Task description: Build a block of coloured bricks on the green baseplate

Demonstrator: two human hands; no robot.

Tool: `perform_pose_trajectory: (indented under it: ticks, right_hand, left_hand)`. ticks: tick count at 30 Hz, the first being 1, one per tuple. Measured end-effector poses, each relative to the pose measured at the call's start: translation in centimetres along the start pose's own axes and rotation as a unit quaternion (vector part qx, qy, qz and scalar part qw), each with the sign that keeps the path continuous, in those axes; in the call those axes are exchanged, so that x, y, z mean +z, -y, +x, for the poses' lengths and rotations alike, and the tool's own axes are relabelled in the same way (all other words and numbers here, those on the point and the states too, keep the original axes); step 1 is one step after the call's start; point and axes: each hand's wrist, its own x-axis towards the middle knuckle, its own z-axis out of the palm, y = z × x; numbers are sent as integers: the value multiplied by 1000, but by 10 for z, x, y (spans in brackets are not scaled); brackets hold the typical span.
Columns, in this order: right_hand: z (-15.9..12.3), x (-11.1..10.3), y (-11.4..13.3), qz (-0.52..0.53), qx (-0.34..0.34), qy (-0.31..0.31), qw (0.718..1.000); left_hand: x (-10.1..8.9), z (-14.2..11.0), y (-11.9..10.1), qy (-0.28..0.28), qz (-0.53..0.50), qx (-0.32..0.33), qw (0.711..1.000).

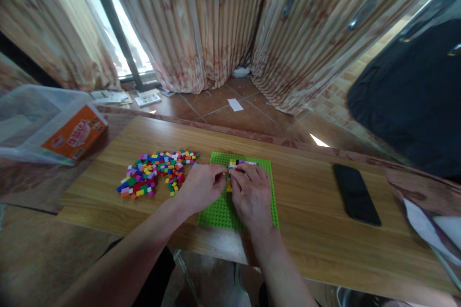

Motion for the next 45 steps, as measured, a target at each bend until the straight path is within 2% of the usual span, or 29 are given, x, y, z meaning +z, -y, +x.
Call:
perform_pose_trajectory:
  ticks: [8,16,21,29,35,37,41,45]
  right_hand:
    - [0,0,3,5,14,9,1000]
    - [3,-10,1,126,109,-30,986]
    - [4,-16,3,174,108,-8,979]
    - [5,-16,10,180,89,40,979]
    - [3,-14,10,223,131,5,966]
    - [3,-14,7,222,144,-4,964]
    - [4,-18,-5,179,162,-15,970]
    - [4,-17,-14,127,128,8,984]
  left_hand:
    - [1,2,4,-12,-17,7,1000]
    - [-5,11,22,-39,-180,8,983]
    - [-1,10,19,-13,-268,35,963]
    - [-3,7,13,26,-306,64,949]
    - [0,7,10,50,-375,41,925]
    - [0,7,11,48,-372,21,927]
    - [-1,11,17,-5,-277,-26,960]
    - [0,13,19,-26,-177,-41,983]
